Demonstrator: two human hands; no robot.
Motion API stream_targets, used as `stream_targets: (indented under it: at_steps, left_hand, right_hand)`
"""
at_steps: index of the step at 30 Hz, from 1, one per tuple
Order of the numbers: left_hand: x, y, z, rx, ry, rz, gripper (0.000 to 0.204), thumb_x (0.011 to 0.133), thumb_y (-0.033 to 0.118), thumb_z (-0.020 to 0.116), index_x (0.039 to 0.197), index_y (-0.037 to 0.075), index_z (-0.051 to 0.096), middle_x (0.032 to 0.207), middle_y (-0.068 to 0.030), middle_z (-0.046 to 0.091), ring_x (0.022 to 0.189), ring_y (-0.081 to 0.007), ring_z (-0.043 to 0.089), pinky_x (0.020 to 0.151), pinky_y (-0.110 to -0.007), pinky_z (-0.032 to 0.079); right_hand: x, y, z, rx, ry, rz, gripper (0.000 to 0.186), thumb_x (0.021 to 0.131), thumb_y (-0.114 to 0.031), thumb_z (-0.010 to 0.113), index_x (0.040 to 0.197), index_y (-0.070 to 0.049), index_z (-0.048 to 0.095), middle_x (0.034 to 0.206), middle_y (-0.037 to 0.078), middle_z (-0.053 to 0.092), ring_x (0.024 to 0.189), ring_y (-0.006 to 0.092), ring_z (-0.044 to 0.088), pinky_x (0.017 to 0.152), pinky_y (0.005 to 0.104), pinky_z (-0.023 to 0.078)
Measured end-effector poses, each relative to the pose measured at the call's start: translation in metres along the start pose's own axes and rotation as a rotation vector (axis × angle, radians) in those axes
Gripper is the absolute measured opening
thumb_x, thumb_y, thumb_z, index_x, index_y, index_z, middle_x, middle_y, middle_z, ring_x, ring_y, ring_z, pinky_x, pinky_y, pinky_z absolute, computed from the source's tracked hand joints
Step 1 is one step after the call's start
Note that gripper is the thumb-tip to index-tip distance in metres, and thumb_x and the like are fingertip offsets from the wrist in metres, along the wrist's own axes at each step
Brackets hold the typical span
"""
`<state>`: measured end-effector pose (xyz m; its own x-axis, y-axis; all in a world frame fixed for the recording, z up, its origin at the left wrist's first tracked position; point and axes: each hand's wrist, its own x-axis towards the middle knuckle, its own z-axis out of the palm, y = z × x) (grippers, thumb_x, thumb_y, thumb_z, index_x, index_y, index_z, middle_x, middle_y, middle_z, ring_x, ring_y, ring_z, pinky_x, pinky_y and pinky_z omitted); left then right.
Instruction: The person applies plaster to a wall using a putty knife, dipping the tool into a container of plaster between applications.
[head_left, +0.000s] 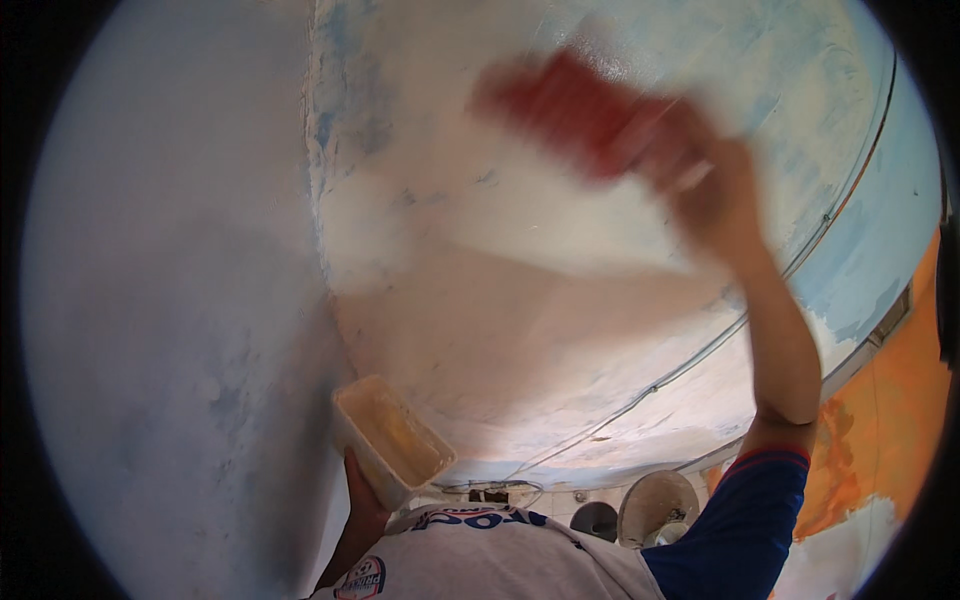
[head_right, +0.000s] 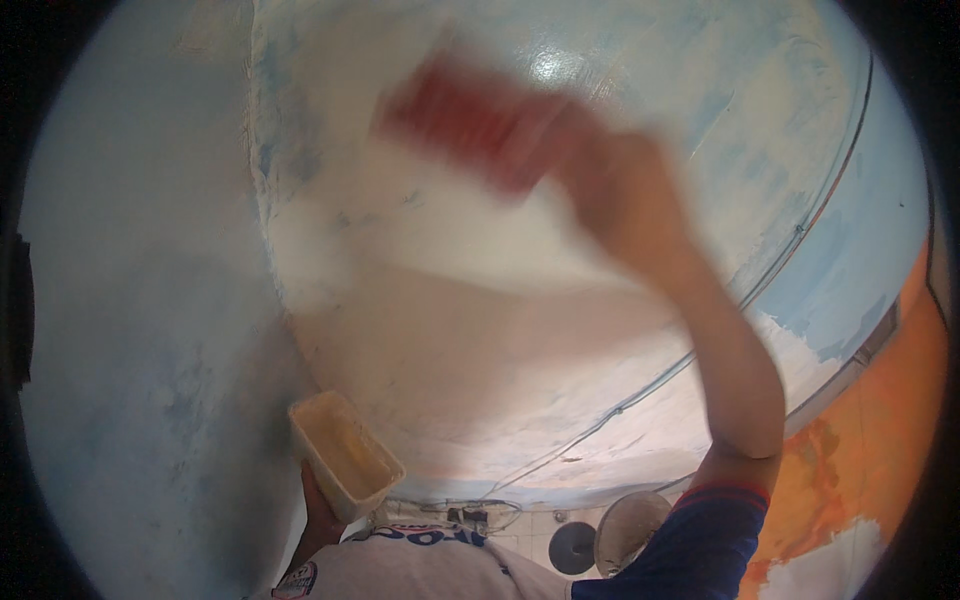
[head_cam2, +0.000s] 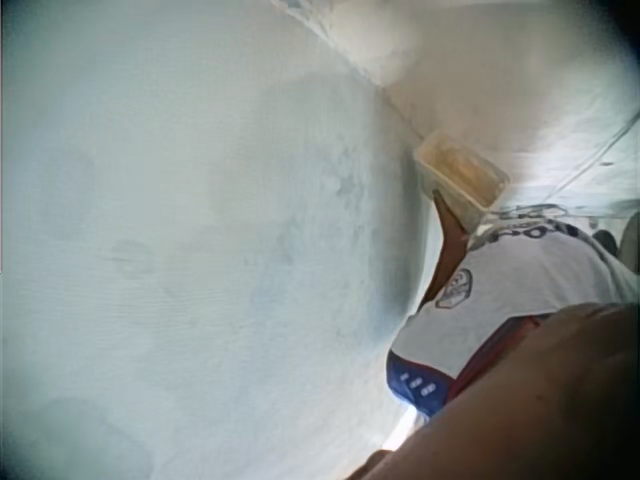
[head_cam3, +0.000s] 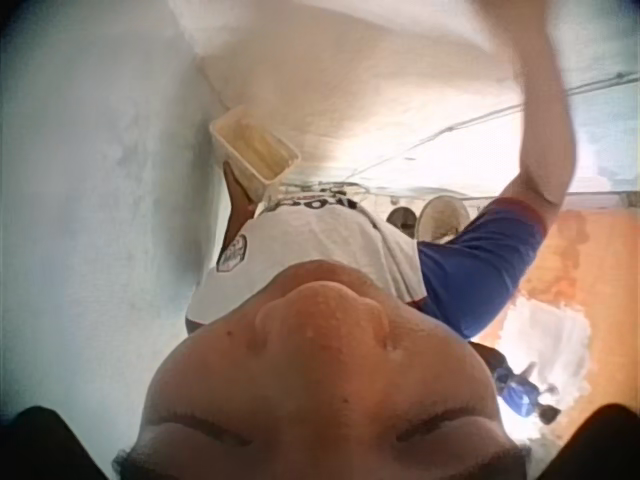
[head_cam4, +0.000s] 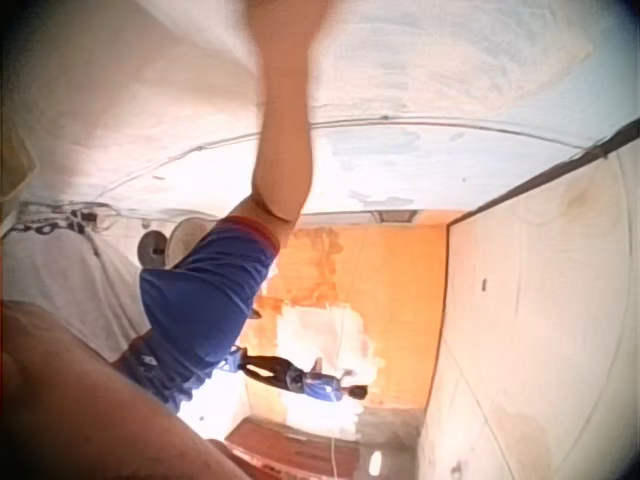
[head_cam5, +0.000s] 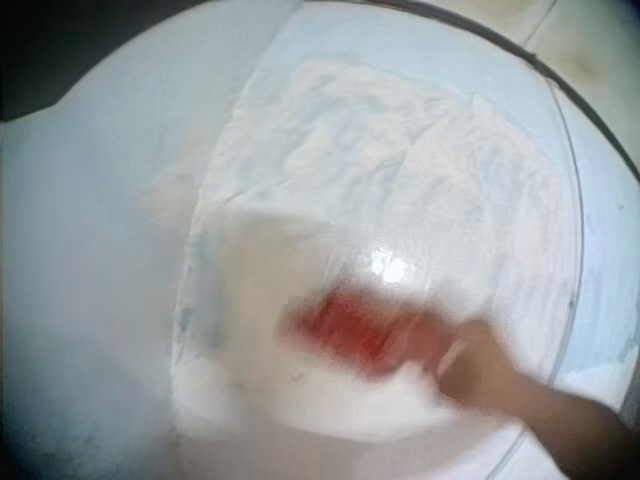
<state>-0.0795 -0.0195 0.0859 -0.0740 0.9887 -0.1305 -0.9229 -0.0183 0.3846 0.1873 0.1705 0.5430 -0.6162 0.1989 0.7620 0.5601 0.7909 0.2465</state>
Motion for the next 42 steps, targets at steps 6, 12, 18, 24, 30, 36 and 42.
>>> stream_targets:
  at_steps: [6,12,18,24,30,36,42]
  left_hand:
    - [-0.009,0.004,0.007,0.353,-0.167,0.2,0.073,0.104,0.066,0.032,0.158,0.015,0.031,0.152,-0.0127,0.046,0.139,-0.0319,0.048,0.115,-0.051,0.042]
    - [-0.003,0.001,-0.032,0.015,0.027,-0.011,0.071,0.105,0.064,0.031,0.157,0.015,0.032,0.151,-0.0127,0.047,0.139,-0.0315,0.049,0.115,-0.05,0.042]
    - [-0.019,0.008,0.005,0.189,-0.062,0.103,0.07,0.106,0.063,0.027,0.157,0.015,0.032,0.151,-0.0139,0.047,0.139,-0.0313,0.049,0.115,-0.05,0.043]
    - [-0.009,0.0,-0.026,0.021,0.026,-0.014,0.072,0.106,0.063,0.028,0.158,0.014,0.031,0.152,-0.0148,0.047,0.14,-0.0323,0.048,0.115,-0.051,0.042]
    - [-0.028,0.005,0.001,0.357,-0.116,0.228,0.071,0.106,0.063,0.03,0.158,0.014,0.031,0.152,-0.015,0.046,0.14,-0.033,0.048,0.116,-0.052,0.041]
    - [-0.014,-0.002,-0.034,0.002,0.027,0.052,0.071,0.107,0.062,0.031,0.157,0.012,0.031,0.151,-0.0155,0.047,0.139,-0.0335,0.048,0.116,-0.053,0.041]
    - [-0.014,-0.002,-0.031,0.03,0.094,0.043,0.074,0.104,0.066,0.031,0.158,0.016,0.031,0.152,-0.0139,0.047,0.139,-0.034,0.049,0.115,-0.054,0.042]
  right_hand:
    - [0.009,-0.002,0.028,-0.031,-0.112,0.05,0.027,0.095,-0.015,0.07,0.121,-0.009,0.064,0.094,0.014,0.075,0.08,0.0301,0.074,0.075,0.0386,0.059]
    - [0.095,-0.009,-0.042,-0.007,0.607,-0.026,0.015,0.1,-0.012,0.061,0.108,0.0,0.064,0.079,0.011,0.072,0.059,0.0143,0.062,0.052,0.0258,0.047]
    - [0.014,-0.07,0.092,-0.014,-0.268,-0.326,0.025,0.093,-0.019,0.071,0.116,-0.01,0.067,0.082,0.015,0.072,0.073,0.035,0.071,0.068,0.0425,0.057]
    - [0.119,0.003,0.016,-0.046,0.393,0.09,0.027,0.101,-0.026,0.062,0.107,-0.002,0.072,0.08,0.015,0.074,0.07,0.0226,0.071,0.068,0.0381,0.056]
    - [0.147,0.031,-0.067,-0.106,0.41,-0.037,0.038,0.102,-0.039,0.061,0.103,-0.004,0.076,0.086,0.009,0.075,0.074,0.0181,0.068,0.072,0.0333,0.056]
    - [0.093,-0.068,0.08,0.043,-0.188,-0.299,0.016,0.095,-0.015,0.069,0.11,-0.01,0.068,0.09,0.014,0.071,0.085,0.0362,0.069,0.088,0.0442,0.055]
    - [0.25,-0.012,-0.067,0.252,0.644,0.096,0.011,0.099,-0.004,0.057,0.101,0.006,0.062,0.076,0.015,0.07,0.057,0.0173,0.064,0.048,0.0284,0.05]
